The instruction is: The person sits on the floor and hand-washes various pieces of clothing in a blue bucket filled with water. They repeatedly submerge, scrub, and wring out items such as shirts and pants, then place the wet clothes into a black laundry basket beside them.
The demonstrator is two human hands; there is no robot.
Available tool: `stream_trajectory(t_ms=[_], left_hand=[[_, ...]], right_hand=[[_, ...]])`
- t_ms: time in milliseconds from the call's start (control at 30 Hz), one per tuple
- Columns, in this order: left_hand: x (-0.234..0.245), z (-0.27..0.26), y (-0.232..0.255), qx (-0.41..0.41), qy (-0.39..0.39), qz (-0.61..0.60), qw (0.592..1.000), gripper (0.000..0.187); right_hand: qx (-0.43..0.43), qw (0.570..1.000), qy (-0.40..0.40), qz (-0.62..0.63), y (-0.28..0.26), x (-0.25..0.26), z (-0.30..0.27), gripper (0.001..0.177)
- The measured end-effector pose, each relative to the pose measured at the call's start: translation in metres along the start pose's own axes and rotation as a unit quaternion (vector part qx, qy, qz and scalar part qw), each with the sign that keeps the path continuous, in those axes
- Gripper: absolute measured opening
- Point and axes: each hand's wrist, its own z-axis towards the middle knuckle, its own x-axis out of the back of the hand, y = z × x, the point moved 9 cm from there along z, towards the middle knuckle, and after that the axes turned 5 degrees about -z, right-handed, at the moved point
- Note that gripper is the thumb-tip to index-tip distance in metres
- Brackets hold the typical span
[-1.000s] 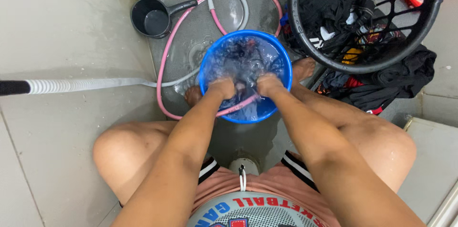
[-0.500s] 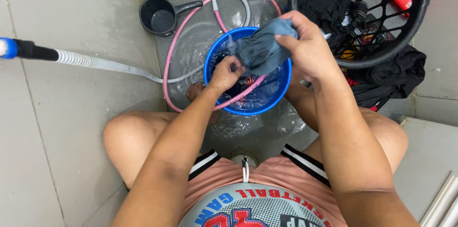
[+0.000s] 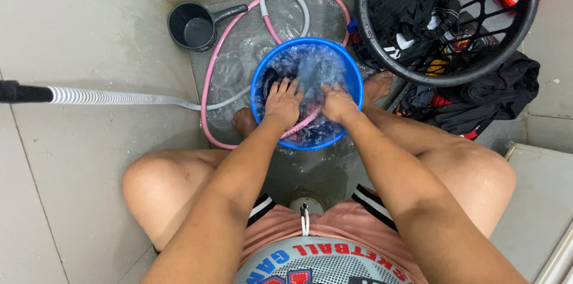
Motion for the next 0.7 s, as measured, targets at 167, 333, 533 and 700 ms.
stream_trajectory(t_ms=[167,333,533,700], left_hand=[[0.005,0.005,-0.015,0.081,-0.064,-0.097,0.99,0.057],[0.06,-0.017,-0.007,0.009,0.121,-0.304,0.945,0.093],[0.088,-0.022,0.001,-0.066,0.191,-0.464,0.863,0.081],[0.106,-0.026,0.014,-0.091,0.16,-0.788,0.588,0.065]], right_hand=[[-0.058,0.997,-0.06,0.009,-0.01,0.002,0.018,0.041],[-0.097,0.912,-0.128,0.377,-0.076,0.094,-0.028,0.031],[0.105,0.755,0.013,0.647,-0.092,0.269,-0.125,0.01],[0.038,0.612,0.118,0.781,-0.032,0.278,-0.149,0.014]])
